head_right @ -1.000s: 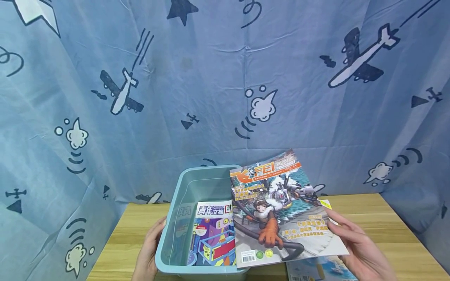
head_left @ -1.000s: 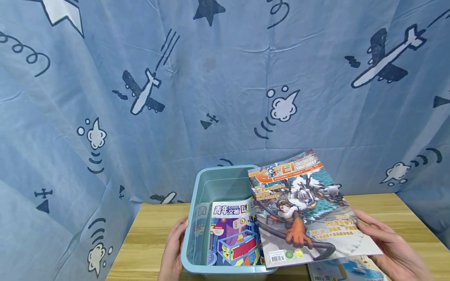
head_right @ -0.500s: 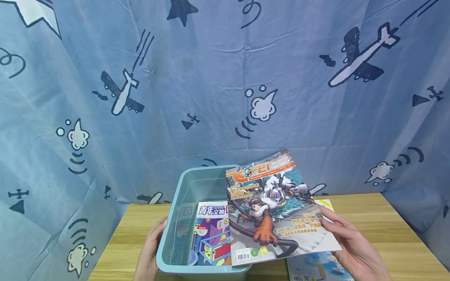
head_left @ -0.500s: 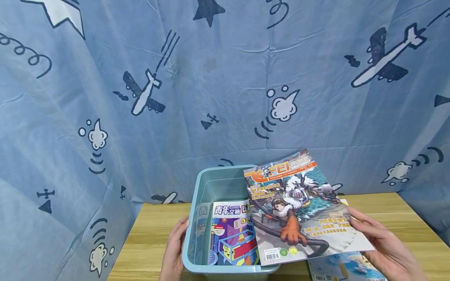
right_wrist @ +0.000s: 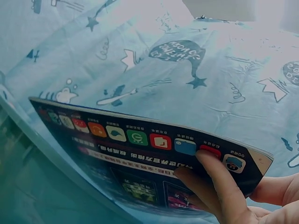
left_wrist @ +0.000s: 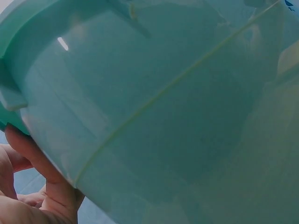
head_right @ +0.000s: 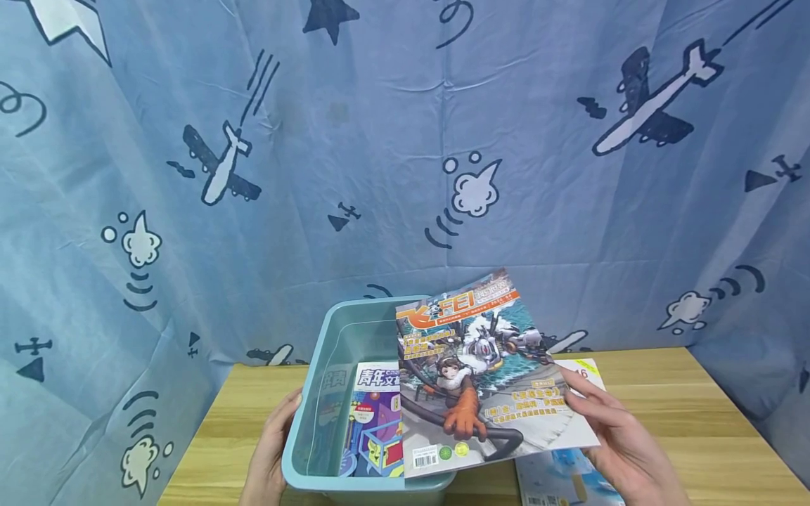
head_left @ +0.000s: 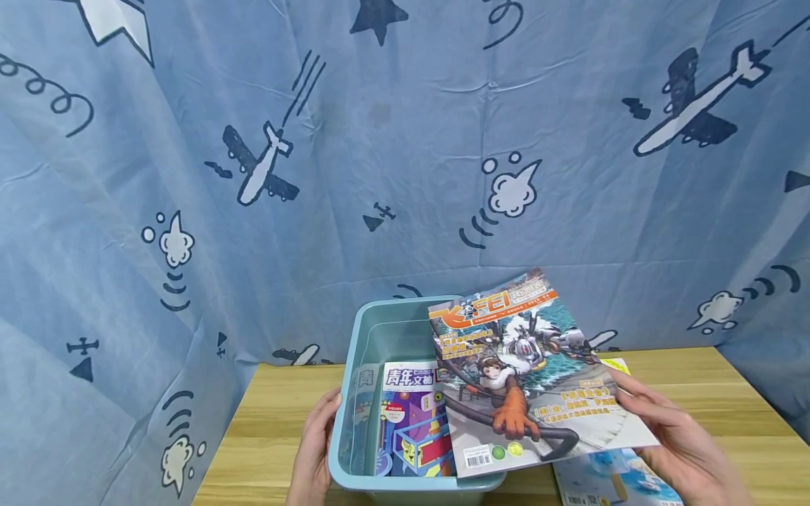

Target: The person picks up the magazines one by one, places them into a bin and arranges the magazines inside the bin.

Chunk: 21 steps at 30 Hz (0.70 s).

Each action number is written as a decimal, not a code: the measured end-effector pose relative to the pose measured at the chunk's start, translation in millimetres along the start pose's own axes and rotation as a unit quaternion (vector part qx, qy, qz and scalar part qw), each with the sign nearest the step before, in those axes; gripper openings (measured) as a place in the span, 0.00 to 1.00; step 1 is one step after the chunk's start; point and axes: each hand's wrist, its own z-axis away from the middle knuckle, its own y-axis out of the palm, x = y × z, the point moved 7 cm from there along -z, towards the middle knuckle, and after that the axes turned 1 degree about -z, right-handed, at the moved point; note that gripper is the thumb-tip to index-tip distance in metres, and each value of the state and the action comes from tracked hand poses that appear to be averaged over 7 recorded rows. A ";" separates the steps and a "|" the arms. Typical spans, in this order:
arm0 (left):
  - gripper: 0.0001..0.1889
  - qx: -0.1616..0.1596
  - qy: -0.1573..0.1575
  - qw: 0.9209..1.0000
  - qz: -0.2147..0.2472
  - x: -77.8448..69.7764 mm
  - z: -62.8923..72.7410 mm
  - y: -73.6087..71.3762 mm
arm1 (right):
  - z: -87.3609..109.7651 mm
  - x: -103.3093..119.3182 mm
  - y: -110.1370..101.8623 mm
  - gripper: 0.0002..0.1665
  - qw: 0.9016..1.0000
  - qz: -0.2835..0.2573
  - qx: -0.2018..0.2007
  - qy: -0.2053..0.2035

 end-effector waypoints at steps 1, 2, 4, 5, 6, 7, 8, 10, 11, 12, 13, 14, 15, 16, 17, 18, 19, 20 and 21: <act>0.10 0.001 0.001 1.000 -0.001 -0.2 -0.1 0.0 | -1.3 -0.7 0.0 0.27 1.000 -0.006 0.002 -0.001; 0.10 0.002 0.003 1.000 -0.003 -0.3 -0.2 -0.1 | -2.6 -1.6 -0.1 0.27 1.000 -0.013 0.003 -0.003; 0.10 0.000 0.004 1.000 -0.006 -0.4 -0.5 -0.3 | -4.7 -3.9 -1.8 0.26 1.000 -0.023 -0.002 -0.003; 0.10 -0.001 0.004 1.000 -0.008 -0.3 -0.5 -0.5 | -6.1 -5.0 -1.9 0.26 1.000 -0.023 0.000 -0.003; 0.10 -0.003 0.004 1.000 -0.008 -0.3 -0.4 -0.7 | -7.7 -6.2 -2.1 0.26 1.000 -0.023 0.002 -0.004; 0.10 -0.006 0.004 1.000 -0.010 -0.4 -0.2 -1.0 | -9.3 -7.6 -2.0 0.26 1.000 -0.021 0.004 -0.004; 0.10 -0.007 0.004 1.000 -0.010 -0.4 0.0 -1.1 | -10.9 -9.3 -2.1 0.26 1.000 -0.018 0.006 -0.003; 0.10 -0.008 0.003 1.000 -0.012 -0.4 0.6 -1.5 | -14.3 -12.6 -1.6 0.26 1.000 -0.011 0.011 -0.001; 0.10 -0.008 0.003 1.000 -0.013 -0.4 1.0 -1.6 | -16.0 -14.0 -1.0 0.27 1.000 -0.009 0.016 -0.001; 0.10 -0.008 0.003 1.000 -0.014 -0.5 1.3 -1.7 | -17.6 -15.3 -1.0 0.27 1.000 -0.007 0.017 -0.001; 0.10 -0.008 0.002 1.000 -0.014 -0.5 1.6 -1.9 | -19.0 -16.6 -1.1 0.27 1.000 -0.005 0.017 -0.001; 0.10 -0.009 0.001 1.000 -0.013 -0.4 1.9 -1.9 | -20.5 -17.6 -1.3 0.27 1.000 -0.005 0.017 -0.002; 0.10 -0.011 -0.002 1.000 -0.010 -0.2 2.0 -2.2 | -22.0 -18.4 -1.4 0.28 1.000 -0.003 0.017 -0.004; 0.10 -0.014 -0.002 1.000 -0.010 -0.1 2.2 -2.4 | -23.5 -19.3 -1.5 0.28 1.000 -0.001 0.018 -0.005; 0.10 -0.019 -0.004 1.000 -0.008 0.0 2.2 -2.7 | -25.0 -20.0 -1.7 0.29 1.000 0.001 0.017 -0.007; 0.10 -0.022 -0.006 1.000 -0.006 0.2 2.2 -3.1 | -26.4 -20.9 -1.8 0.29 1.000 0.004 0.017 -0.008; 0.10 -0.027 -0.008 1.000 -0.005 0.6 2.0 -3.7 | -28.0 -21.9 -1.7 0.29 1.000 0.007 0.018 -0.009; 0.10 -0.029 -0.009 1.000 -0.004 0.8 2.0 -4.1 | -29.4 -22.7 -1.7 0.29 1.000 0.010 0.017 -0.010; 0.10 -0.032 -0.011 0.999 -0.003 1.1 1.9 -4.5 | -30.9 -23.7 -1.3 0.29 1.000 0.015 0.020 -0.009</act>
